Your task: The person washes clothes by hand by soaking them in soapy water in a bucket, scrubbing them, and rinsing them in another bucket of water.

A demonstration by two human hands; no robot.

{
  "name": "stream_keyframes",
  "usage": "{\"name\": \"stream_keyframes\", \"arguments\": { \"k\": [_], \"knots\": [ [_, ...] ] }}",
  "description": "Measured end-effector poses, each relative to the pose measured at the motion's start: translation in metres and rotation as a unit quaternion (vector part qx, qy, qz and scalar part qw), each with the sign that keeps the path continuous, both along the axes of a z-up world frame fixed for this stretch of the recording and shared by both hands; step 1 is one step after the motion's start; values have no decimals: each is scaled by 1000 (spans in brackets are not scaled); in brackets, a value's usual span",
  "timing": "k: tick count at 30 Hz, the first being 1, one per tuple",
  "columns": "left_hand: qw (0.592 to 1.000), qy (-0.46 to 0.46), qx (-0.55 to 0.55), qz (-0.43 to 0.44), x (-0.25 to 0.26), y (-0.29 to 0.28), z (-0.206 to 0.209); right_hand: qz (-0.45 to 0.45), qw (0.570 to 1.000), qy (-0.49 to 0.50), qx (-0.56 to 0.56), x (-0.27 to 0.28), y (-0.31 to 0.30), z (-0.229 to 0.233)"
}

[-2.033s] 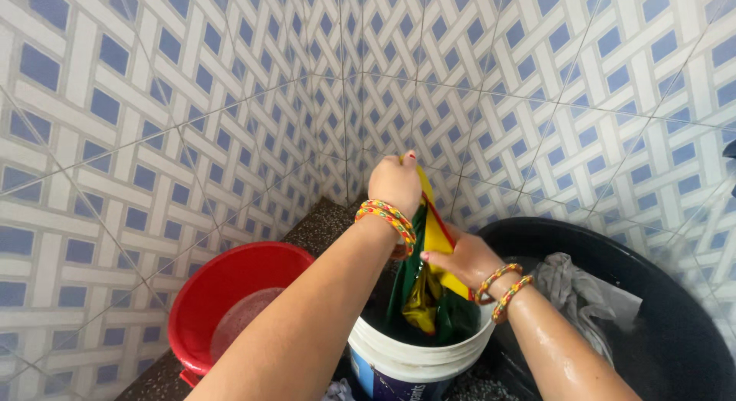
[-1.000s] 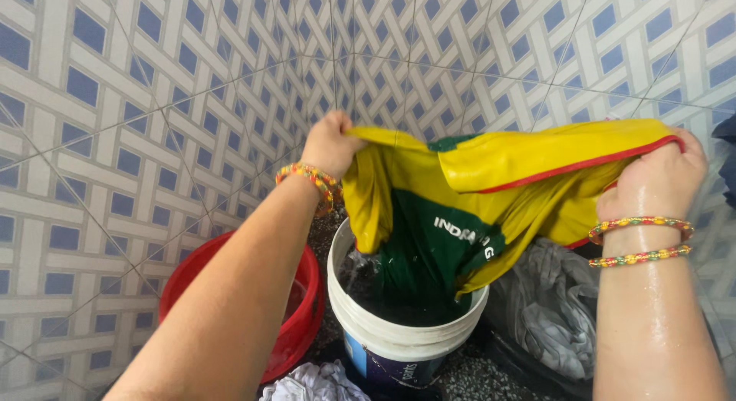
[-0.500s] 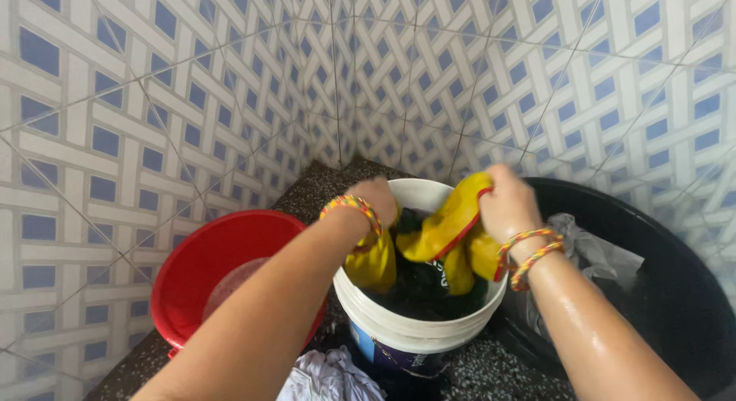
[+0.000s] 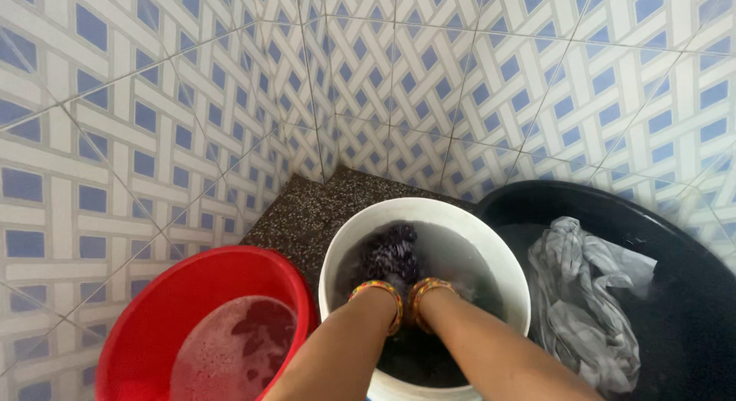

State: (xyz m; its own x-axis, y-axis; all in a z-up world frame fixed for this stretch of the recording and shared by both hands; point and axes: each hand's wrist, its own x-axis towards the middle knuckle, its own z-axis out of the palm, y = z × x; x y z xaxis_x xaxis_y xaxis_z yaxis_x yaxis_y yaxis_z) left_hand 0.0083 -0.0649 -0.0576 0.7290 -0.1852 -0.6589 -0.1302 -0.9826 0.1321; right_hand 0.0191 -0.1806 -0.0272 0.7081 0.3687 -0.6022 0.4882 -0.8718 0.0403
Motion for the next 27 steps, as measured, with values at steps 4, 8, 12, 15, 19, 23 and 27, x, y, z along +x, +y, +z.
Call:
{"name": "stream_keyframes", "arguments": {
  "k": [4,8,12,15,19,23,27],
  "knots": [
    [1000,-3,-16,14,14,5,-20,-16,1000,-11,0,0,-1,-17],
    [990,-85,-79,77,38,7,-42,-67,993,-72,59,23,-18,-19],
    [898,-315,-230,203,65,14,-45,-211,943,-106,233,58,-39,-23],
    [809,-353,-332,331,59,32,-23,-298,883,-87,353,50,-74,-2],
    [590,-393,-516,481,61,63,40,-215,926,40,307,14,-87,72],
    [521,-440,-536,497,68,99,130,-83,959,30,268,-7,-95,145],
    [403,-436,-705,387,51,121,227,-49,914,-225,334,10,-112,238]
  ]
}}
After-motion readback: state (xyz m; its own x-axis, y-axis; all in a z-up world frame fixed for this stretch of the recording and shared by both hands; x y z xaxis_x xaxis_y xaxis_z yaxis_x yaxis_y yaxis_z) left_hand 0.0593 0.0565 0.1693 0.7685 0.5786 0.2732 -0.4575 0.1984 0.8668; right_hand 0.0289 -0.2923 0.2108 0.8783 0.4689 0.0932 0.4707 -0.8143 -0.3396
